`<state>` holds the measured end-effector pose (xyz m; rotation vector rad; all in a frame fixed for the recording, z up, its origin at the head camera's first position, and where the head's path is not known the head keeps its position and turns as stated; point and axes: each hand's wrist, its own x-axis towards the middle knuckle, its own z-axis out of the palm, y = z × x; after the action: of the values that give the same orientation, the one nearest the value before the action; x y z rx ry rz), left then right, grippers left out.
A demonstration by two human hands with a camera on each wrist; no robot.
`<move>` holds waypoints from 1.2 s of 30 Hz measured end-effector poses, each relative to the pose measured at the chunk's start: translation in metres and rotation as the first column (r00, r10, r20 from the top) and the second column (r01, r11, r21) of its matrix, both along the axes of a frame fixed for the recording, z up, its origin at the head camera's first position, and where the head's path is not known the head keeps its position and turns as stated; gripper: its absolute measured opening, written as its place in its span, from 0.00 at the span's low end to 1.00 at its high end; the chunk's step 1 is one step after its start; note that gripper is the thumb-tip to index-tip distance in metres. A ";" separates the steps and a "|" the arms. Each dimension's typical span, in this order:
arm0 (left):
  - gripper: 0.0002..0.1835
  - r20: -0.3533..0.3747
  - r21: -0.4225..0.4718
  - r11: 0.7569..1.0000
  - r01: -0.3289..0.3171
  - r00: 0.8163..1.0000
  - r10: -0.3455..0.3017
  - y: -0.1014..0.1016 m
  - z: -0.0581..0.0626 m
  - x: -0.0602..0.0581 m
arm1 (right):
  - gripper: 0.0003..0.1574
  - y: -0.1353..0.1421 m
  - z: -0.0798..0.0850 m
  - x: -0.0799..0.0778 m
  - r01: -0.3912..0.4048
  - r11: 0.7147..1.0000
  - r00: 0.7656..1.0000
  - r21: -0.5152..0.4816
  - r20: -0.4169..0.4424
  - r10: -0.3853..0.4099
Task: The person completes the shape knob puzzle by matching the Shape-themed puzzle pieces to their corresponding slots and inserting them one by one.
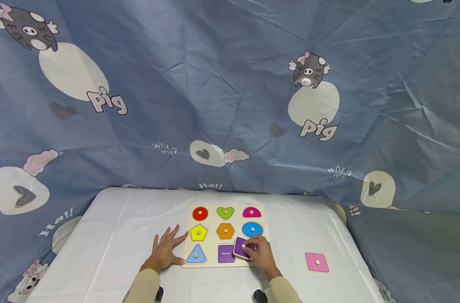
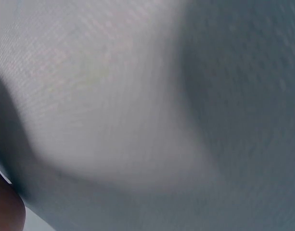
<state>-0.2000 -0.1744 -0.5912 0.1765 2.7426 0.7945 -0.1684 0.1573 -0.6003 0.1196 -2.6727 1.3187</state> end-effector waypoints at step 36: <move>0.52 -0.021 0.006 1.000 0.006 1.000 -0.006 -0.002 -0.001 0.000 | 0.03 -0.040 -0.007 -0.003 -0.160 0.978 0.987 0.131 -0.008 0.162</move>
<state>-0.1997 -0.1763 -0.5926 0.1953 2.7584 0.8045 -0.1711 0.1174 -0.6073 0.3698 -2.7822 1.1763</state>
